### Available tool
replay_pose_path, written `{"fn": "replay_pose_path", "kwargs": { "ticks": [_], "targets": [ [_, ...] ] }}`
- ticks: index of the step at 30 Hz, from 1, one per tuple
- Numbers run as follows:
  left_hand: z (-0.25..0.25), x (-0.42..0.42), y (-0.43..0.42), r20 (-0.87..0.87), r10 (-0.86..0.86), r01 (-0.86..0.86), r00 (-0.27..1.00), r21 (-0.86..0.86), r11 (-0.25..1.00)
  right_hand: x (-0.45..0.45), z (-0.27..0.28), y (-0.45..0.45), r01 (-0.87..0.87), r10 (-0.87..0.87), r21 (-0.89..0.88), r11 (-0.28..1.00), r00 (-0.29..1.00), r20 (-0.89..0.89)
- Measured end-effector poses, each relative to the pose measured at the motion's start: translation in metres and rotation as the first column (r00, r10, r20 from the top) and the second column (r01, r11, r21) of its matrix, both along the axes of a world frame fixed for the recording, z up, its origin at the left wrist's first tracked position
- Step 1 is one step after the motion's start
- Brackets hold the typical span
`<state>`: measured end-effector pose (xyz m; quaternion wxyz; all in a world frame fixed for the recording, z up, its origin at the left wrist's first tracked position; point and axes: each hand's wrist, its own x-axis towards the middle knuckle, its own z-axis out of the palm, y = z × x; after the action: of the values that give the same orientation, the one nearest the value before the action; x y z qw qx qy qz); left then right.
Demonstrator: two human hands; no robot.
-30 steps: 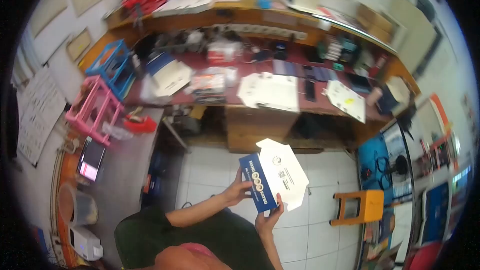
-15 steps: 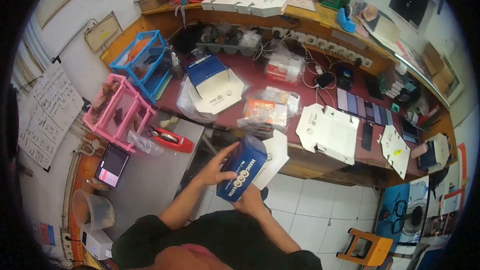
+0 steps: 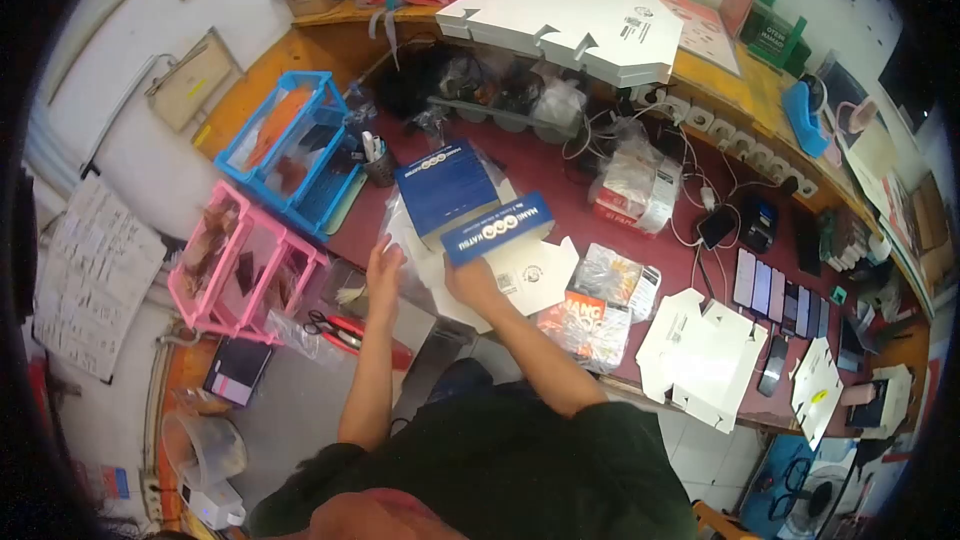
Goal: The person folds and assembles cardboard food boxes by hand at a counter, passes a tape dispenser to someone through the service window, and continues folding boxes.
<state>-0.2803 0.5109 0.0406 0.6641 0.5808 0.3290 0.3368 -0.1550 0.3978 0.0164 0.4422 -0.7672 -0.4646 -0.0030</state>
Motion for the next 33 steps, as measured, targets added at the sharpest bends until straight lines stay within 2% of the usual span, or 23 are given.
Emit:
{"fn": "replay_pose_path", "kwargs": {
  "ticks": [1,3,4,6,7,8,9,10,11,12,15,16,18,20,22,24,25,26,27,28,30,32,33],
  "targets": [
    [-0.016,0.006,0.015,-0.088,-0.012,0.006,0.996,-0.064,0.998,0.011,-0.025,0.016,-0.012,0.01,-0.072,0.997,1.0,-0.025],
    [-0.046,0.018,0.034,-0.151,-0.082,0.063,0.985,-0.126,0.99,0.014,-0.068,0.038,-0.1,0.079,-0.186,0.977,0.99,-0.118],
    [-0.098,0.028,0.059,-0.168,-0.12,0.111,0.979,-0.062,0.992,0.015,-0.083,0.045,-0.115,0.085,-0.226,0.967,0.987,-0.138],
    [-0.05,0.052,0.036,-0.239,-0.206,0.168,0.949,-0.171,0.971,0.014,-0.103,0.057,-0.127,0.071,-0.291,0.948,0.978,-0.195],
    [-0.071,0.064,0.049,-0.165,-0.28,0.257,0.946,-0.146,0.955,0.011,-0.103,0.066,-0.129,0.061,-0.29,0.948,0.971,-0.232],
    [-0.075,0.072,0.052,-0.033,-0.272,0.268,0.962,-0.105,0.958,0.014,-0.102,0.07,-0.114,0.032,-0.284,0.952,0.96,-0.279],
    [-0.078,0.078,0.054,0.103,-0.274,0.281,0.956,-0.067,0.957,0.009,-0.118,0.086,0.015,-0.02,-0.032,0.999,0.984,-0.175],
    [-0.08,0.08,0.063,0.101,-0.256,0.261,0.961,-0.032,0.965,0.004,-0.084,0.08,0.068,-0.055,0.083,0.994,0.988,-0.147],
    [-0.08,0.083,0.066,0.068,-0.256,0.257,0.964,-0.007,0.966,0.003,-0.082,0.092,0.094,-0.098,-0.029,0.995,0.968,-0.233],
    [-0.079,0.082,0.072,0.037,-0.246,0.245,0.969,0.014,0.969,0.005,-0.083,0.098,0.069,-0.071,-0.014,0.997,0.952,-0.299],
    [-0.072,0.088,0.086,-0.035,-0.258,0.26,0.966,0.081,0.962,0.011,-0.088,0.108,0.043,-0.057,-0.048,0.998,0.942,-0.331],
    [-0.07,0.09,0.09,-0.051,-0.263,0.267,0.963,0.104,0.958,0.012,-0.09,0.11,0.036,-0.051,-0.053,0.998,0.943,-0.328],
    [-0.07,0.093,0.094,-0.066,-0.263,0.27,0.962,0.144,0.952,0.024,-0.102,0.109,-0.186,0.142,-0.158,0.97,0.957,-0.254],
    [-0.07,0.098,0.097,-0.08,-0.26,0.271,0.962,0.188,0.944,0.031,-0.117,0.102,-0.172,0.144,-0.178,0.969,0.976,-0.163],
    [-0.07,0.101,0.101,-0.114,-0.26,0.28,0.959,0.233,0.931,0.018,-0.084,0.07,-0.121,-0.007,-0.285,0.951,0.913,-0.409],
    [-0.071,0.105,0.104,-0.153,-0.253,0.288,0.955,0.283,0.915,0.019,-0.021,0.023,-0.149,0.004,-0.276,0.95,0.885,-0.466],
    [-0.071,0.107,0.104,-0.171,-0.248,0.292,0.953,0.31,0.905,0.023,-0.007,0.008,-0.183,0.022,-0.265,0.947,0.856,-0.516],
    [-0.071,0.111,0.105,-0.192,-0.242,0.297,0.951,0.348,0.889,0.029,-0.005,-0.002,-0.072,-0.052,-0.238,0.969,0.876,-0.48],
    [-0.071,0.113,0.106,-0.214,-0.232,0.302,0.949,0.398,0.867,0.033,-0.003,-0.011,0.123,-0.157,-0.108,0.987,0.896,-0.416],
    [-0.069,0.116,0.109,-0.247,-0.217,0.312,0.945,0.469,0.826,0.038,0.0,-0.018,0.304,-0.27,0.04,0.952,0.891,-0.366],
    [-0.064,0.119,0.119,-0.364,-0.145,0.362,0.92,0.647,0.671,0.057,0.001,-0.016,0.547,-0.521,0.115,0.829,0.831,-0.196],
    [-0.056,0.121,0.127,-0.575,0.035,0.527,0.818,0.771,0.358,0.074,-0.01,-0.003,0.51,-0.48,0.15,0.847,0.855,-0.198],
    [-0.056,0.121,0.129,-0.625,0.074,0.591,0.777,0.765,0.256,0.084,-0.02,0.005,0.472,-0.438,0.187,0.862,0.878,-0.196]
  ]
}}
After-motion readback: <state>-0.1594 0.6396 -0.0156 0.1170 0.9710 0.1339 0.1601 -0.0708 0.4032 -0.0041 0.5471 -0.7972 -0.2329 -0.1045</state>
